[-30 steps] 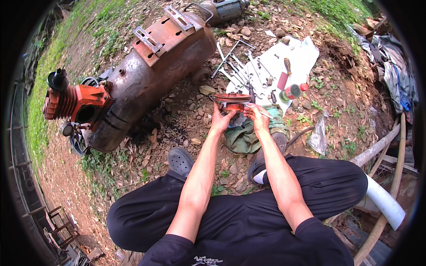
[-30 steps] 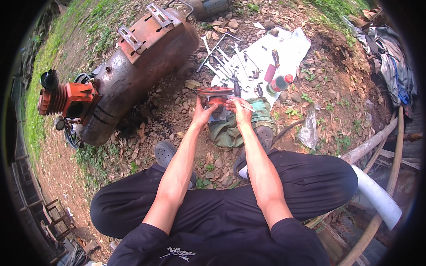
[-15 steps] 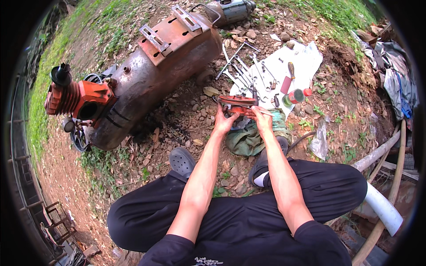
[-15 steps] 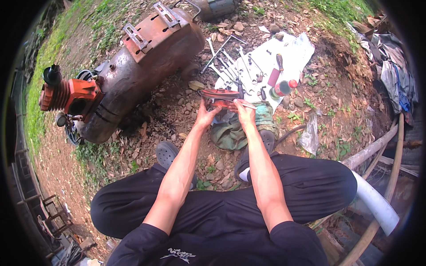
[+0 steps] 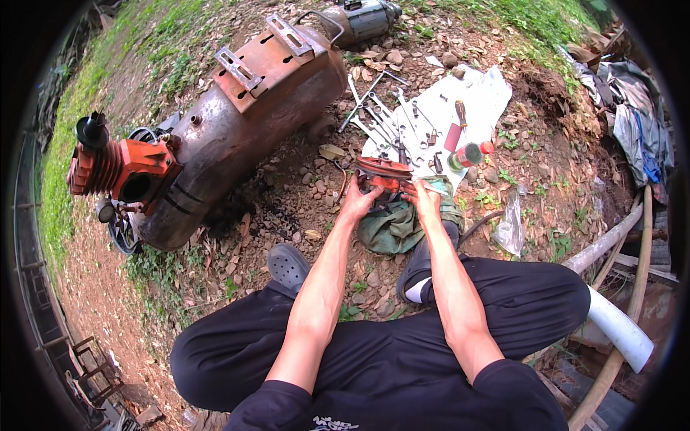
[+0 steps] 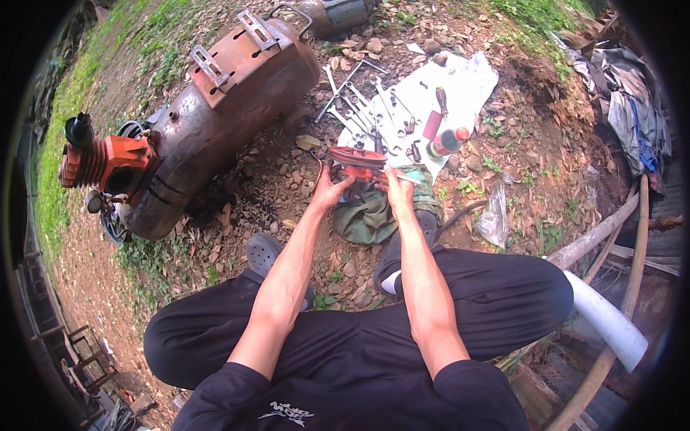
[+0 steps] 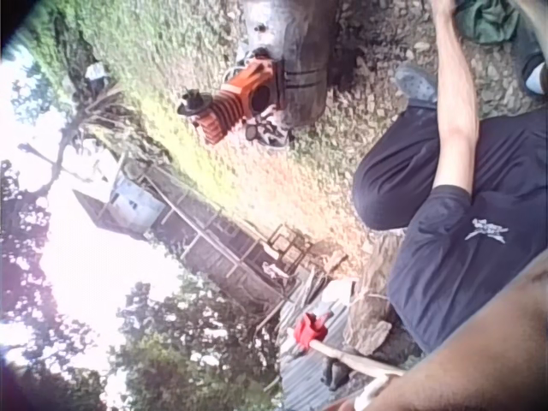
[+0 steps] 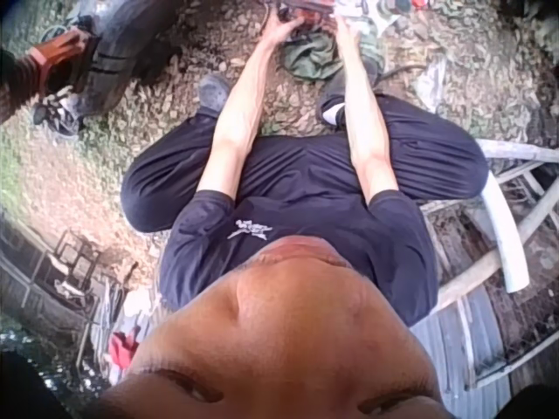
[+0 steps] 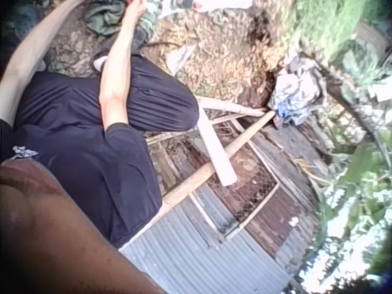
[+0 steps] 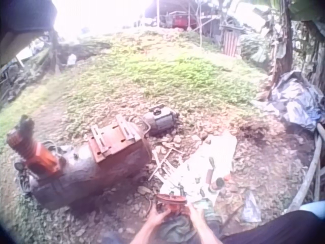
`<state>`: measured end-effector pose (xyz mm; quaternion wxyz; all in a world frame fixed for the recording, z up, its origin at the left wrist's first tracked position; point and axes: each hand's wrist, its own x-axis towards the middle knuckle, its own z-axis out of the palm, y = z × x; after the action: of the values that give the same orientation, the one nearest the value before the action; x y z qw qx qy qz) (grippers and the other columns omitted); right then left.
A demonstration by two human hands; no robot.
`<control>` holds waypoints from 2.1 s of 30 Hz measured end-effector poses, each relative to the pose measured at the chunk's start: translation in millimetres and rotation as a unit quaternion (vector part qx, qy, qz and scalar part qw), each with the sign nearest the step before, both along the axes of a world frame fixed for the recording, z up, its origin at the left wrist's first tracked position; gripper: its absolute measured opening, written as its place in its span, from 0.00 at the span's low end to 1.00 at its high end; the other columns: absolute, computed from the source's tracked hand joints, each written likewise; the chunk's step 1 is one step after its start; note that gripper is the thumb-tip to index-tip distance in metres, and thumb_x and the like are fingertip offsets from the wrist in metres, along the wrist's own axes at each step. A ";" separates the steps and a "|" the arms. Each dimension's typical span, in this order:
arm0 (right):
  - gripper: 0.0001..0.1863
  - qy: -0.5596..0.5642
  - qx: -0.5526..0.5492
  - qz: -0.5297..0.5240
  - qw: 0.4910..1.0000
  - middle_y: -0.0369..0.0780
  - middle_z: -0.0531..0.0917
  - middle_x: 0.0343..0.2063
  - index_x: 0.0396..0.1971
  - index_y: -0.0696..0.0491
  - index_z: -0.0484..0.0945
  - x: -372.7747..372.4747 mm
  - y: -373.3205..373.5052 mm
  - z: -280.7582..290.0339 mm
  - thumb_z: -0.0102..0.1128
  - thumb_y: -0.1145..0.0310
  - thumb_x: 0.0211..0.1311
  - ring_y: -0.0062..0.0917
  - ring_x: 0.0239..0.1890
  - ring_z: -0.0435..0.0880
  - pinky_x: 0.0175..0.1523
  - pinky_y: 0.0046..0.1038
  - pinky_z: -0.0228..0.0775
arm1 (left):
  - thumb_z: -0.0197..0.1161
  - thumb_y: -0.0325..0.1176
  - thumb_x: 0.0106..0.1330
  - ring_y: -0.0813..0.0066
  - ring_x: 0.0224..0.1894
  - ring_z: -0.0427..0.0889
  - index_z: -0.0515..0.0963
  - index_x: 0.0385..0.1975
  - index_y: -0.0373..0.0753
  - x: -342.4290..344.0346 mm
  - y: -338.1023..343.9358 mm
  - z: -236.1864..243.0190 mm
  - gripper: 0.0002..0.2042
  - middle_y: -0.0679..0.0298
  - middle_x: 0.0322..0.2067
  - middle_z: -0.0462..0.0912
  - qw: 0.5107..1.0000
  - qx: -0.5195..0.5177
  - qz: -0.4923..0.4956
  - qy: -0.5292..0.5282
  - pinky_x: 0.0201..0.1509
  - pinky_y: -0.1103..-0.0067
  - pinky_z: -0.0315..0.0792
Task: The person sits on the ground and uses a wrench to tighten a bolt on a red mechanical part. They then use a green cloth to wipe the part and continue adjusting it with the wrench.
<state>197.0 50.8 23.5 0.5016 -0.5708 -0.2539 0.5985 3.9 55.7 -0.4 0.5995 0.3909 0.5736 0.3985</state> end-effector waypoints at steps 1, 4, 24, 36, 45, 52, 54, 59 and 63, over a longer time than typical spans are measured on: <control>0.18 -0.005 0.000 0.010 1.000 0.44 0.84 0.38 0.47 0.63 0.76 0.4 0.6 0.5 0.58 0.62 0.69 0.30 0.40 0.86 0.38 0.28 0.81 | 0.75 0.38 0.55 0.60 0.65 0.66 0.48 0.71 0.32 -0.5 -0.1 -1.6 0.48 0.45 0.64 0.64 1.000 0.002 0.000 0.000 0.67 0.68 0.64; 0.17 -0.066 0.005 0.013 0.998 0.43 0.82 0.41 0.47 0.60 0.76 -4.7 -0.6 2.0 0.56 0.61 0.70 0.30 0.46 0.83 0.42 0.30 0.81 | 0.75 0.37 0.54 0.60 0.66 0.66 0.49 0.70 0.30 -2.7 0.5 -1.8 0.48 0.46 0.64 0.64 1.000 -0.001 0.008 -0.022 0.67 0.67 0.63; 0.11 -0.263 0.110 0.125 0.950 0.33 0.82 0.26 0.34 0.56 0.80 -24.2 8.7 24.3 0.62 0.63 0.66 0.13 0.28 0.76 0.34 0.19 0.69 | 0.76 0.41 0.53 0.65 0.54 0.78 0.64 0.60 0.32 -1.1 2.5 22.0 0.38 0.53 0.52 0.77 0.995 0.083 0.005 0.050 0.60 0.70 0.70; 0.09 -0.097 0.080 -0.028 0.992 0.40 0.84 0.29 0.38 0.60 0.77 -30.9 -0.5 12.0 0.63 0.69 0.65 0.21 0.29 0.84 0.34 0.21 0.78 | 0.74 0.42 0.56 0.63 0.55 0.77 0.57 0.62 0.31 0.8 2.8 5.5 0.40 0.50 0.54 0.75 0.992 0.110 0.007 0.069 0.61 0.69 0.69; 0.19 0.019 0.013 -0.052 0.998 0.46 0.84 0.33 0.46 0.64 0.74 -7.5 -0.2 8.9 0.62 0.63 0.67 0.29 0.32 0.86 0.37 0.26 0.81 | 0.75 0.43 0.55 0.62 0.61 0.71 0.55 0.67 0.35 -4.5 3.0 22.7 0.44 0.51 0.60 0.69 0.994 0.086 -0.016 0.061 0.66 0.69 0.66; 0.18 0.090 0.046 -0.008 0.995 0.47 0.84 0.35 0.47 0.62 0.75 -21.5 5.5 22.3 0.49 0.60 0.73 0.30 0.35 0.85 0.43 0.32 0.80 | 0.73 0.41 0.58 0.63 0.61 0.72 0.54 0.66 0.35 -12.4 6.2 4.4 0.41 0.50 0.58 0.71 0.994 0.098 -0.016 0.034 0.65 0.68 0.67; 0.18 0.065 0.040 0.007 0.997 0.46 0.83 0.34 0.46 0.62 0.75 -20.9 3.6 20.4 0.49 0.60 0.73 0.29 0.35 0.84 0.42 0.32 0.80 | 0.73 0.41 0.58 0.63 0.60 0.73 0.54 0.66 0.34 -11.3 5.6 5.1 0.41 0.50 0.58 0.71 0.995 0.094 -0.013 0.020 0.64 0.69 0.68; 0.15 0.021 0.058 -0.046 0.997 0.43 0.83 0.33 0.44 0.61 0.77 -18.6 0.8 6.0 0.54 0.64 0.70 0.26 0.35 0.84 0.35 0.27 0.81 | 0.73 0.43 0.57 0.60 0.59 0.74 0.54 0.64 0.29 -5.0 3.9 16.1 0.43 0.48 0.57 0.72 0.993 0.094 0.001 0.073 0.64 0.68 0.67; 0.12 0.032 0.072 -0.041 0.996 0.44 0.83 0.33 0.43 0.63 0.77 -32.8 3.2 16.2 0.60 0.70 0.66 0.26 0.31 0.84 0.34 0.26 0.81 | 0.72 0.44 0.58 0.62 0.56 0.76 0.54 0.64 0.28 -8.8 -2.3 15.8 0.43 0.47 0.56 0.73 0.993 0.062 0.017 0.098 0.61 0.69 0.69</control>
<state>164.2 54.0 39.7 0.5737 -0.5234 -0.2567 0.5754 -4.9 53.4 15.4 0.5078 0.4547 0.6104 0.4035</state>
